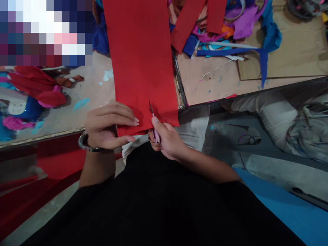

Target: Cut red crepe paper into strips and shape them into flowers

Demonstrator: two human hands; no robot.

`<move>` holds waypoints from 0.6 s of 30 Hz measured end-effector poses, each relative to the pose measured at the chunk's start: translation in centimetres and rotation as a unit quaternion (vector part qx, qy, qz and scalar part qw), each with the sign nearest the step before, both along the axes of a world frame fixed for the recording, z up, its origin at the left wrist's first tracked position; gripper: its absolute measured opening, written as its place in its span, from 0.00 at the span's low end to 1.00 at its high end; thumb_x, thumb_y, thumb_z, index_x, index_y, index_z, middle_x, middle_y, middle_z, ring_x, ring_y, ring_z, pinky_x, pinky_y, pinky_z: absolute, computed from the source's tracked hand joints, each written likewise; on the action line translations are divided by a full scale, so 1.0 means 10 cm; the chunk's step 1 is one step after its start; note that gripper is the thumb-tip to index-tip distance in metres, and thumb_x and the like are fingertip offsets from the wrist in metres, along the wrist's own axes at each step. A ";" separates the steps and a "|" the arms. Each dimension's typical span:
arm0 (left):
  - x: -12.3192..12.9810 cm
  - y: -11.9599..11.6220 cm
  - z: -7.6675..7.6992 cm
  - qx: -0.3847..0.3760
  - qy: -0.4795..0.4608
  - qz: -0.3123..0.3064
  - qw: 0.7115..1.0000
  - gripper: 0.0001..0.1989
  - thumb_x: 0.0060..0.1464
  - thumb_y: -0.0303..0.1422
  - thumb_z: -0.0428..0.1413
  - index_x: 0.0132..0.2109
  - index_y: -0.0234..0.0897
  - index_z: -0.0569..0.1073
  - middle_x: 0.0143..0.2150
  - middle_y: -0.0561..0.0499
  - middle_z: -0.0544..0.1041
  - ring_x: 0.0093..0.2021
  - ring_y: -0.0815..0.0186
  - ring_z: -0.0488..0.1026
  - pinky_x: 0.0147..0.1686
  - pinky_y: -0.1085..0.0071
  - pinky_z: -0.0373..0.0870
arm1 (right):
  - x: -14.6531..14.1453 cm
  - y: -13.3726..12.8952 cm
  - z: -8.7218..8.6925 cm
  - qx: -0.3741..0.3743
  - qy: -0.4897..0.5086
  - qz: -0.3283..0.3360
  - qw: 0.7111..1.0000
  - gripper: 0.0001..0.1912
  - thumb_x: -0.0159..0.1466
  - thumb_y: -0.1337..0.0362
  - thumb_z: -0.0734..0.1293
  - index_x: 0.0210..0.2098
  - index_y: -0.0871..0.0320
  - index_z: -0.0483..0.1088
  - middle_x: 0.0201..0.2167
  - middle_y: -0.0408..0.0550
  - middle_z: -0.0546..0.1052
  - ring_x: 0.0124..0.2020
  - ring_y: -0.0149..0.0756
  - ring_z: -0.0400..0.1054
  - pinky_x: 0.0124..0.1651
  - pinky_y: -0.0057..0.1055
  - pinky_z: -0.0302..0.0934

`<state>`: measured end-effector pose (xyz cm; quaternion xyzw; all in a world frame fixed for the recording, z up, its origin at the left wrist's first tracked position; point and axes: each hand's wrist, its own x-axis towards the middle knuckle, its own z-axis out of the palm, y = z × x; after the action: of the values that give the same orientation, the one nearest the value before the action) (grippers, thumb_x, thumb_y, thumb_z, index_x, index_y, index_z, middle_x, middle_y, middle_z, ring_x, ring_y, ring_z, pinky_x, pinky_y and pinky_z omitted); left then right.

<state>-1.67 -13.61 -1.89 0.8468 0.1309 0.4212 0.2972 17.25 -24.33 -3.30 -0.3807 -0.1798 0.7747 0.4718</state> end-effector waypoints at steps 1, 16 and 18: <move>0.00 0.00 0.00 0.001 -0.005 -0.003 1.000 0.18 0.54 0.50 0.71 0.44 0.45 0.82 0.37 0.47 0.85 0.36 0.60 0.83 0.38 0.61 0.82 | 0.00 0.00 0.00 -0.001 -0.002 0.000 1.000 0.33 0.68 0.37 0.69 0.22 0.57 0.62 0.16 0.36 0.61 0.15 0.21 0.47 0.18 0.25 0.40; -0.01 0.00 0.01 0.000 -0.016 0.009 1.000 0.15 0.56 0.50 0.69 0.44 0.49 0.81 0.36 0.49 0.84 0.35 0.61 0.83 0.37 0.60 0.82 | -0.01 -0.03 -0.01 0.002 -0.012 0.009 1.000 0.31 0.70 0.36 0.67 0.24 0.56 0.64 0.15 0.33 0.58 0.15 0.23 0.45 0.19 0.26 0.40; 0.00 -0.01 0.02 -0.003 -0.023 0.005 1.000 0.15 0.56 0.50 0.69 0.44 0.49 0.81 0.36 0.49 0.84 0.35 0.61 0.83 0.37 0.61 0.82 | -0.01 -0.02 -0.02 0.001 -0.015 0.006 1.000 0.31 0.69 0.36 0.67 0.25 0.56 0.65 0.15 0.34 0.59 0.15 0.23 0.45 0.19 0.26 0.40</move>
<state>-1.69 -13.67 -1.69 0.8353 0.1293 0.4421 0.3002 17.13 -24.53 -3.46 -0.3913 -0.1897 0.7714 0.4645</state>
